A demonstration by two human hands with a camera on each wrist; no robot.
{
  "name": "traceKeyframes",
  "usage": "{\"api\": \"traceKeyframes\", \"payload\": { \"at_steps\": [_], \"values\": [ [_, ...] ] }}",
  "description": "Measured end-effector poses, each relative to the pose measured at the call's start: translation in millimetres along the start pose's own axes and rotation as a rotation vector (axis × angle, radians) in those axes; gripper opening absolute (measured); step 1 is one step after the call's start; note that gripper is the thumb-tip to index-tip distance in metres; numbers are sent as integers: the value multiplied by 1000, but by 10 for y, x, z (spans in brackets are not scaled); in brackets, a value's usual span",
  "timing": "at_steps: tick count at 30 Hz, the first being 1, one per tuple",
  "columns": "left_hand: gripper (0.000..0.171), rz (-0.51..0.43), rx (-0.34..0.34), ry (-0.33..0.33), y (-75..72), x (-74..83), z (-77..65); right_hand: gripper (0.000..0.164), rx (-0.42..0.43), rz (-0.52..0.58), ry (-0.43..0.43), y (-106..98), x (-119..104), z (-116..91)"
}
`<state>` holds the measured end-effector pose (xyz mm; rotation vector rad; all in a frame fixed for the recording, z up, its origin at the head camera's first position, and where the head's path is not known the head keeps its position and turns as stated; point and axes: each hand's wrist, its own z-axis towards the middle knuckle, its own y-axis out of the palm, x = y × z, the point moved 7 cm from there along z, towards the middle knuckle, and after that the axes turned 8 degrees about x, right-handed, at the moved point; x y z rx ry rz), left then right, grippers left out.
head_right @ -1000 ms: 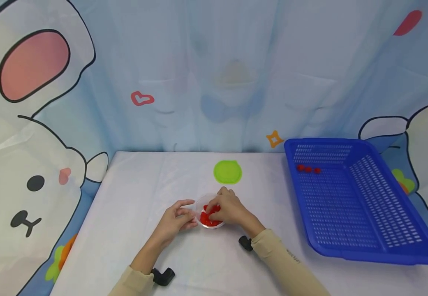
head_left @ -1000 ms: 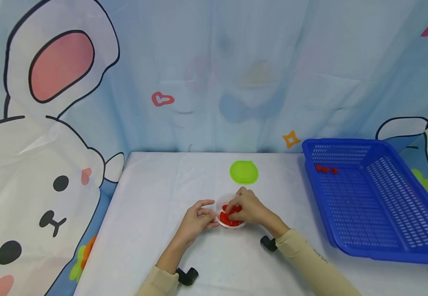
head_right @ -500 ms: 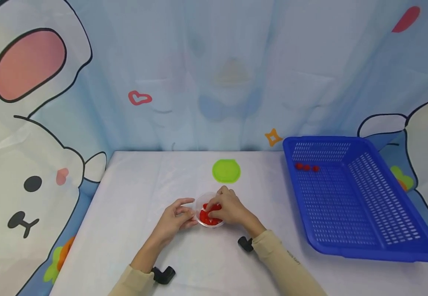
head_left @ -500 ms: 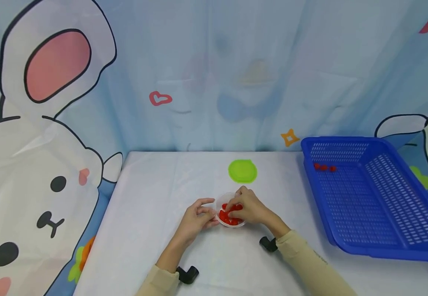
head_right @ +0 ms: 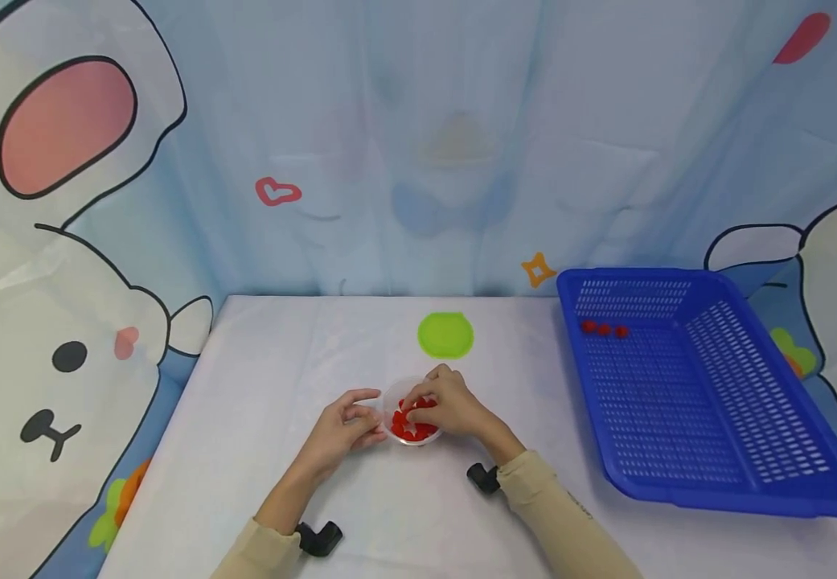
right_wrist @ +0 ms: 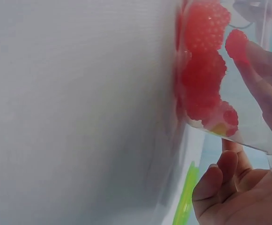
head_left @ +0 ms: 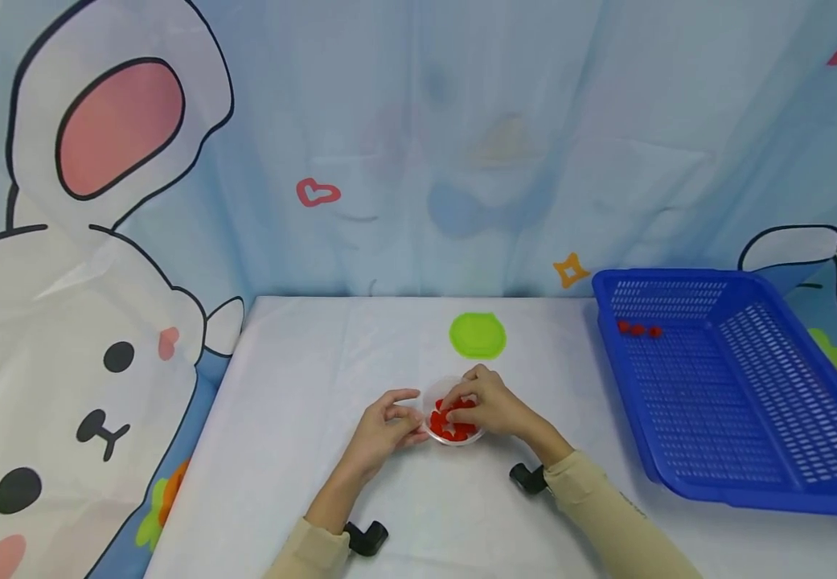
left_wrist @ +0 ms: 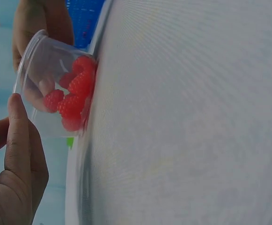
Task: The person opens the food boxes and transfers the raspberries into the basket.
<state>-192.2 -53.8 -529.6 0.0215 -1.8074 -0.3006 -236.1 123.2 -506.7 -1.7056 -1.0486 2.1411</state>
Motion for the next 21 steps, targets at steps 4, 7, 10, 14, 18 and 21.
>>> {"api": "traceKeyframes", "payload": {
  "at_steps": [4, 7, 10, 14, 18, 21],
  "values": [
    [46, 0, 0, 2, -7, -21, -4, 9, 11, 40, 26, -44, -2, 1],
    [46, 4, 5, 4, -15, -28, -4, 9, 19, 109, 56, -86, 10, -9],
    [45, 4, 7, -5, -16, -35, 2, 10, 46, 155, 75, -149, 41, -17],
    [45, 3, 13, -15, -18, -37, 4, 12, 128, 208, 107, -272, 65, -43],
    [45, 8, 17, -18, -19, -33, 0, 15, 191, 246, 163, -406, 55, -81],
    [45, 4, 13, -16, -11, -30, -3, 18, 217, 264, 177, -515, 33, -118]
  ]
}}
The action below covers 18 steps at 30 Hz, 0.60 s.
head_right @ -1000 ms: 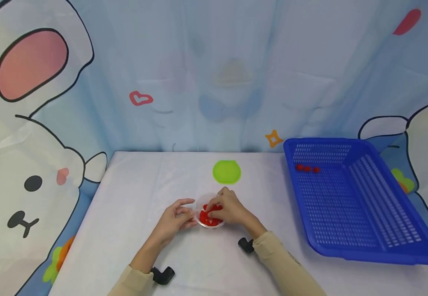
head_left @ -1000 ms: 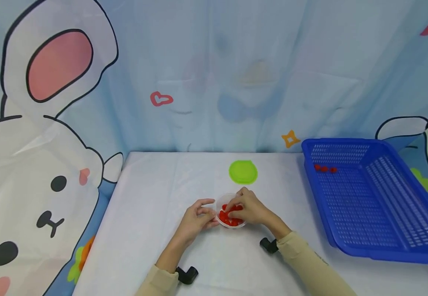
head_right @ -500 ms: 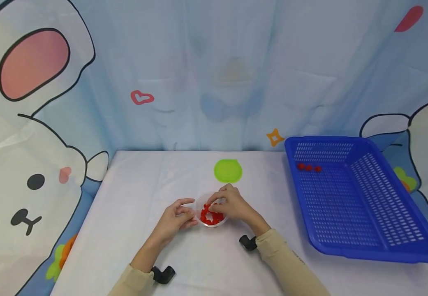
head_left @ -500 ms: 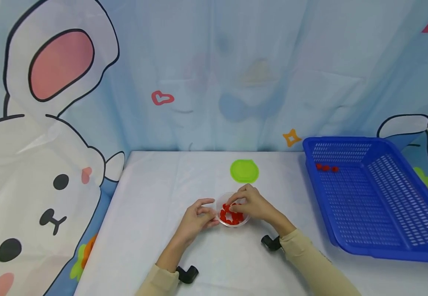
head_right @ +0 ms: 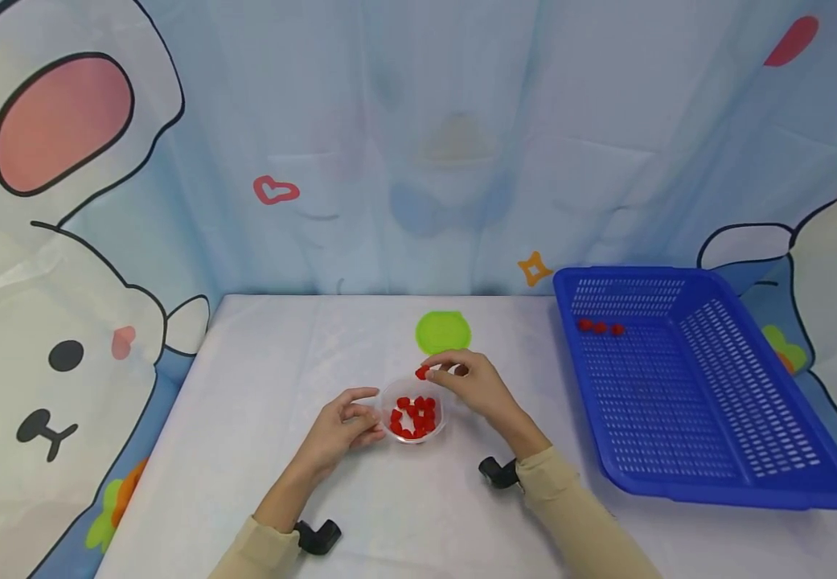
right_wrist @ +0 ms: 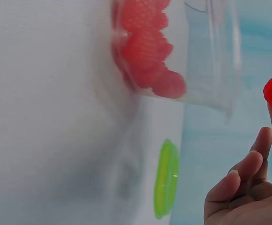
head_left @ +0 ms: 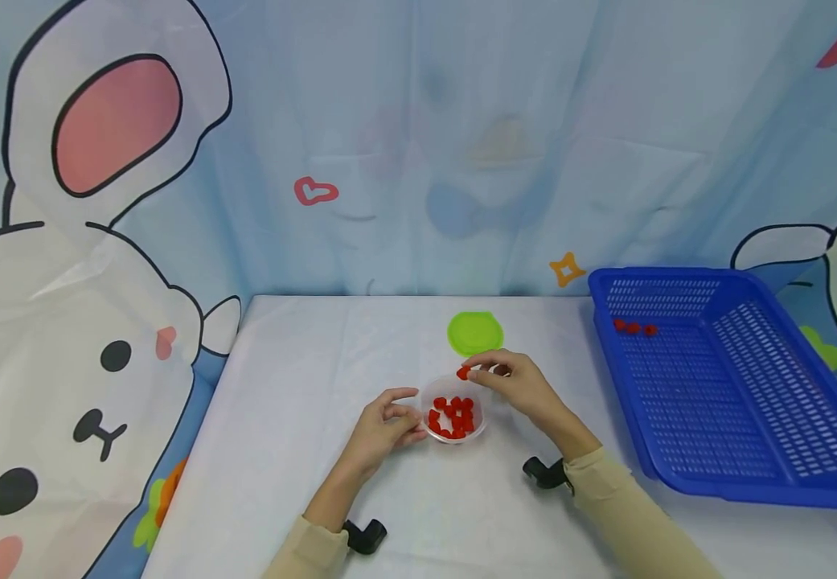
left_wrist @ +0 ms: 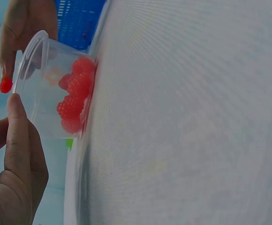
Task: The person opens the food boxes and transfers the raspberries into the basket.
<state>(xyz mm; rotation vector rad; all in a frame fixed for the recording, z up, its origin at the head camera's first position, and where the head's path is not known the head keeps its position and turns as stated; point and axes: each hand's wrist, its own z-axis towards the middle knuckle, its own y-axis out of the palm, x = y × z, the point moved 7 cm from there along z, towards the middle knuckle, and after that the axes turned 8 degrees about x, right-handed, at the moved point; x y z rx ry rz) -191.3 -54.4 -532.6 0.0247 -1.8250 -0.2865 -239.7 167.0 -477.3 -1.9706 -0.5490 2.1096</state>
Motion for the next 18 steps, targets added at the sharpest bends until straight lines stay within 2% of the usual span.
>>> {"api": "traceKeyframes", "payload": {
  "at_steps": [8, 14, 18],
  "values": [
    [45, -1, -2, 8, 5, -3, 7, 28, 70, 44, -43, -395, -284, -70],
    [46, 5, 1, -4, -4, -23, 5, 33, 111, 2, -12, -760, -475, -155],
    [47, 4, -1, -3, -5, -18, 1, 38, 142, -32, -10, -1093, -547, -182]
  ]
}}
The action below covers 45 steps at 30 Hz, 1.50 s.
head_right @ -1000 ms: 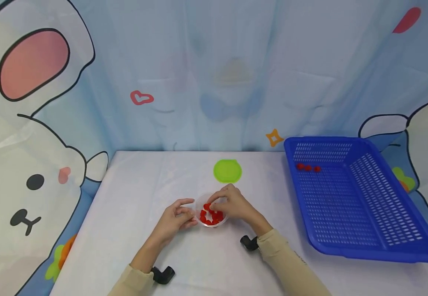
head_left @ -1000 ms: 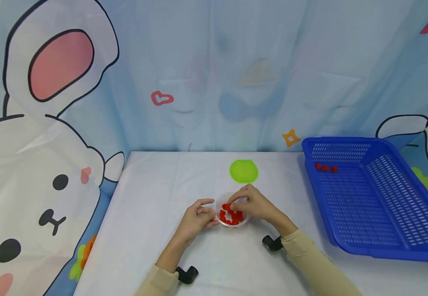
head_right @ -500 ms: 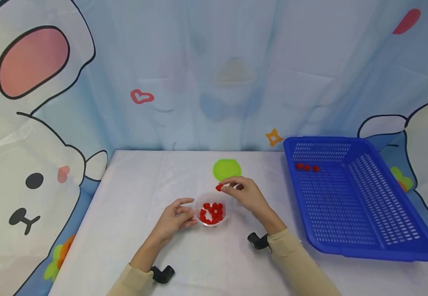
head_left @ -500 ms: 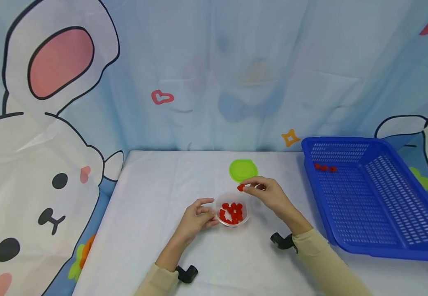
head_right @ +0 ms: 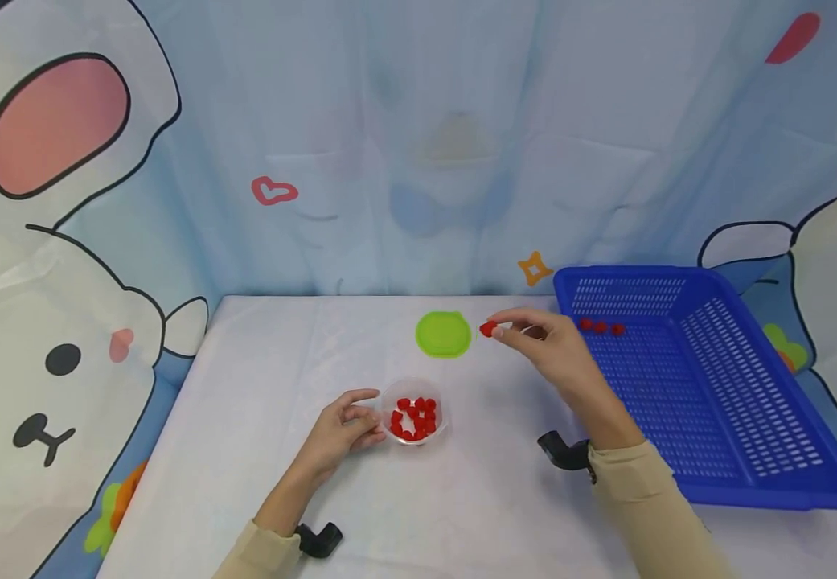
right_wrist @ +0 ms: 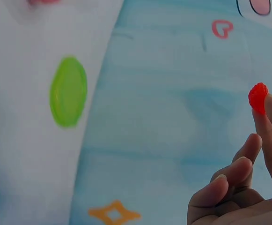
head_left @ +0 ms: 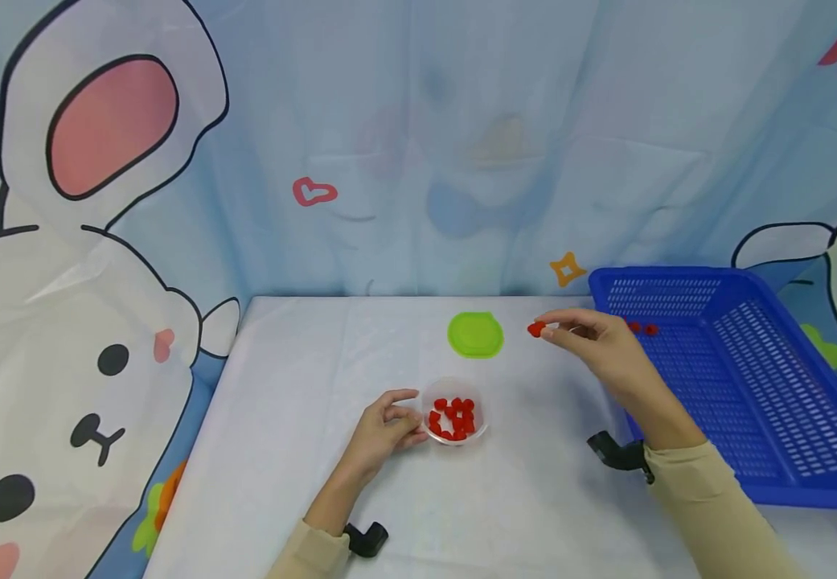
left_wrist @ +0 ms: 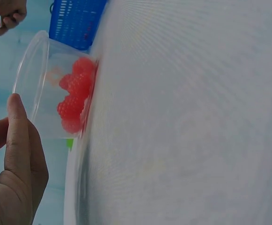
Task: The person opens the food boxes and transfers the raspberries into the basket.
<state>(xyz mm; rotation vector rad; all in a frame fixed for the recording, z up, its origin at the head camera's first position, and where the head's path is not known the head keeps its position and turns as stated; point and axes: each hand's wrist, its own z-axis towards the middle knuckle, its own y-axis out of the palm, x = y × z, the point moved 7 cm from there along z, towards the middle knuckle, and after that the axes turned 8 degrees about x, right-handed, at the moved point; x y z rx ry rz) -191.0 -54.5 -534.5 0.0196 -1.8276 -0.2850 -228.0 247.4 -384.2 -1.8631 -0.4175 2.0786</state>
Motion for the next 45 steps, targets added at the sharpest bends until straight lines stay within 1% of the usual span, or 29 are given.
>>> {"api": "traceKeyframes", "payload": {
  "at_steps": [4, 7, 9, 12, 15, 17, 21, 22, 24, 28, 29, 30, 32, 36, 41, 42, 45],
  "values": [
    [46, 0, 5, 0, -7, 17, -10, 44, 45, -64, 54, -389, 35, 110],
    [46, 0, 6, 0, -9, 21, -9, 51, 82, -134, 114, -689, 163, 225],
    [46, 1, 5, 1, -9, 17, -8, 56, 106, -154, 140, -876, 295, 308],
    [46, 1, 4, 0, -8, 3, -3, 62, 143, -173, 191, -1122, 548, 419],
    [45, -1, 7, 0, -11, -7, 0, 67, 174, -167, 259, -1324, 858, 506],
    [45, -2, 8, -2, -16, -12, 2, 69, 187, -147, 310, -1431, 1084, 545],
    [45, -2, 10, -5, -24, -4, -3, 75, 219, -129, 421, -1614, 1559, 553],
    [45, -2, 11, -4, -26, -1, -3, 76, 230, -128, 446, -1648, 1669, 549],
    [45, -1, 11, -4, -26, 6, -5, 66, 247, -132, 492, -1708, 1872, 535],
    [45, -1, 6, -8, -15, 12, -1, 22, 292, -129, 569, -1788, 2194, 522],
    [45, -1, 4, -9, -12, 12, -1, 17, 295, -121, 586, -1798, 2250, 515],
    [45, 0, 3, -8, -9, 12, -1, 16, 296, -111, 603, -1805, 2300, 508],
    [45, 0, 4, -9, -4, 9, -3, 21, 286, -87, 633, -1814, 2385, 485],
    [44, 0, 7, -16, -5, 3, -11, 25, 255, -58, 670, -1805, 2465, 446],
    [44, -1, 10, -19, -10, -4, -4, 19, 245, -61, 677, -1794, 2470, 464],
    [44, -1, 9, -18, -11, -5, 0, 23, 240, -72, 676, -1788, 2468, 476],
    [45, 1, 6, -15, -9, 4, 8, 51, 254, -121, 669, -1767, 2404, 518]
  ]
}}
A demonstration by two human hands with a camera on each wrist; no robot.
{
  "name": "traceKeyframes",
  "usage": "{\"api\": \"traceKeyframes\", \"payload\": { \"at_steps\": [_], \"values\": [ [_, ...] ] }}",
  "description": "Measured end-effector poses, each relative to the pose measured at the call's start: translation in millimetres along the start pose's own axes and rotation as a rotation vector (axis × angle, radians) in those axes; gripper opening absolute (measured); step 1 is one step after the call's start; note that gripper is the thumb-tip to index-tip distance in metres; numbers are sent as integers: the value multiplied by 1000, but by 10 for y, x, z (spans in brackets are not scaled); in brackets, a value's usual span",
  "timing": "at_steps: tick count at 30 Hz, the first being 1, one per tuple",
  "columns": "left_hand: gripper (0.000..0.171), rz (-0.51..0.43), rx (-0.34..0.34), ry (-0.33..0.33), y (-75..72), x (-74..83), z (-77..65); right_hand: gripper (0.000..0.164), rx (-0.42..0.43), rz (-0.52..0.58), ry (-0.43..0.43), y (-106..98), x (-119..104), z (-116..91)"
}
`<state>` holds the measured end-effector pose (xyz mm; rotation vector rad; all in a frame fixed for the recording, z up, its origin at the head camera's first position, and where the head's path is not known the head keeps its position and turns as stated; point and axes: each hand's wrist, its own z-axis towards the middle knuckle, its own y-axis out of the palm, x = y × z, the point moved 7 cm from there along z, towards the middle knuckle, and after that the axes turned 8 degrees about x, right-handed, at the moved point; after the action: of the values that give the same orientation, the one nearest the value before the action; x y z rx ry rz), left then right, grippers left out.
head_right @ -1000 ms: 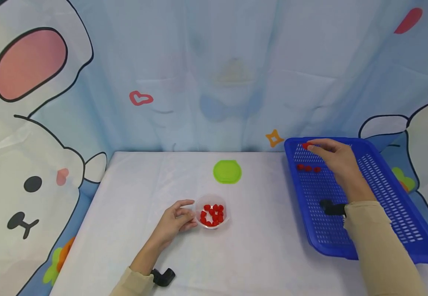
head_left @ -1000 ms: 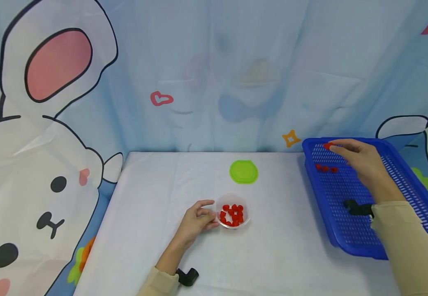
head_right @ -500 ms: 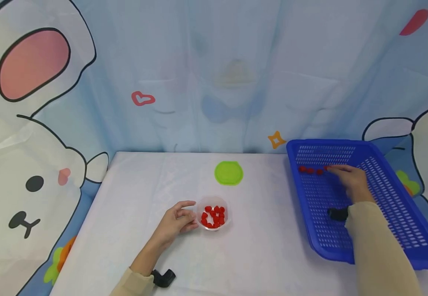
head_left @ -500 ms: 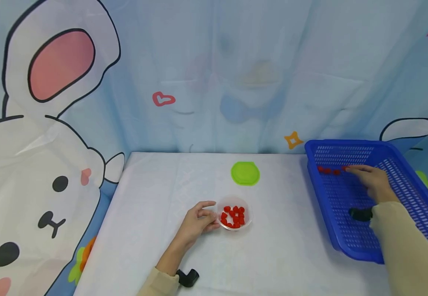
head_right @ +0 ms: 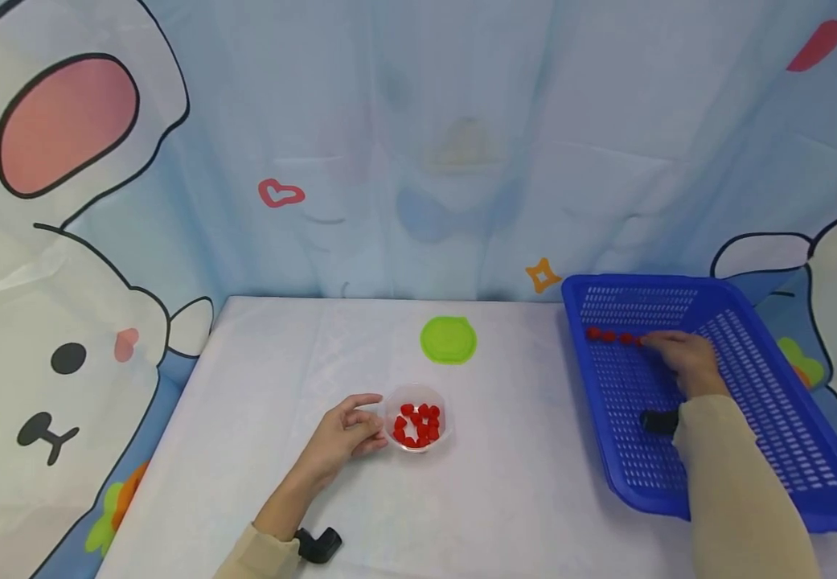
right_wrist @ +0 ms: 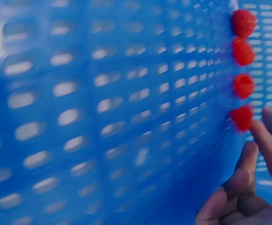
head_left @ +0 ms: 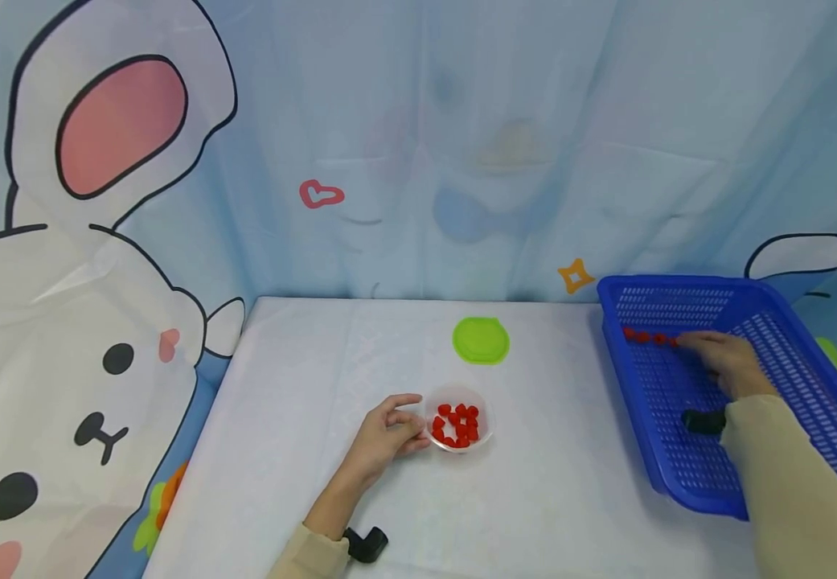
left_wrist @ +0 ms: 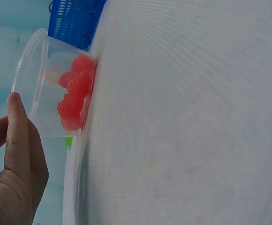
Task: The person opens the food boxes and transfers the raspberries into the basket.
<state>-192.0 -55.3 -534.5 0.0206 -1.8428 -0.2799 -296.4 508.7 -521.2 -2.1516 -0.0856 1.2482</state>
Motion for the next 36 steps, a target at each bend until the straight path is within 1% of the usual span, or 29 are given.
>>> {"api": "traceKeyframes", "payload": {
  "at_steps": [2, 3, 4, 6, 10, 13, 15, 19, 21, 23, 26, 31, 36],
  "values": [
    [45, -1, -4, 1, 7, 10, -4, 66, 24, -29, -31, 8, -94, -58],
    [45, 0, -5, 2, 9, 13, -5, 69, 26, -47, -59, 14, -163, -103],
    [45, 0, -5, 2, 10, 17, -7, 68, 27, -57, -93, 23, -248, -164],
    [45, 2, -4, 2, 12, 20, -9, 69, 2, -94, -174, 52, -439, -312],
    [44, 4, -1, 3, 16, 18, -7, 75, -93, -181, -332, 166, -857, -711],
    [44, 4, -2, 3, 20, 12, -5, 71, -141, -241, -428, 296, -1124, -1047],
    [44, 4, -2, 2, 22, 7, -4, 65, -150, -277, -496, 398, -1271, -1266],
    [45, 0, -2, 5, 22, 4, -5, 48, -170, -308, -634, 634, -1490, -1664],
    [45, -1, -1, 8, 19, 6, -7, 40, -188, -308, -698, 774, -1558, -1831],
    [45, -2, 2, 8, 14, 9, -9, 33, -227, -283, -743, 935, -1599, -1969],
    [45, 0, 1, 9, 13, 13, -12, 26, -288, -236, -789, 1207, -1616, -2121],
    [45, -4, 0, 9, 18, 14, -13, 17, -382, -139, -815, 1691, -1534, -2250],
    [45, -1, 1, 8, 25, 12, -13, 14, -472, -81, -869, 2126, -1418, -2343]
  ]
}}
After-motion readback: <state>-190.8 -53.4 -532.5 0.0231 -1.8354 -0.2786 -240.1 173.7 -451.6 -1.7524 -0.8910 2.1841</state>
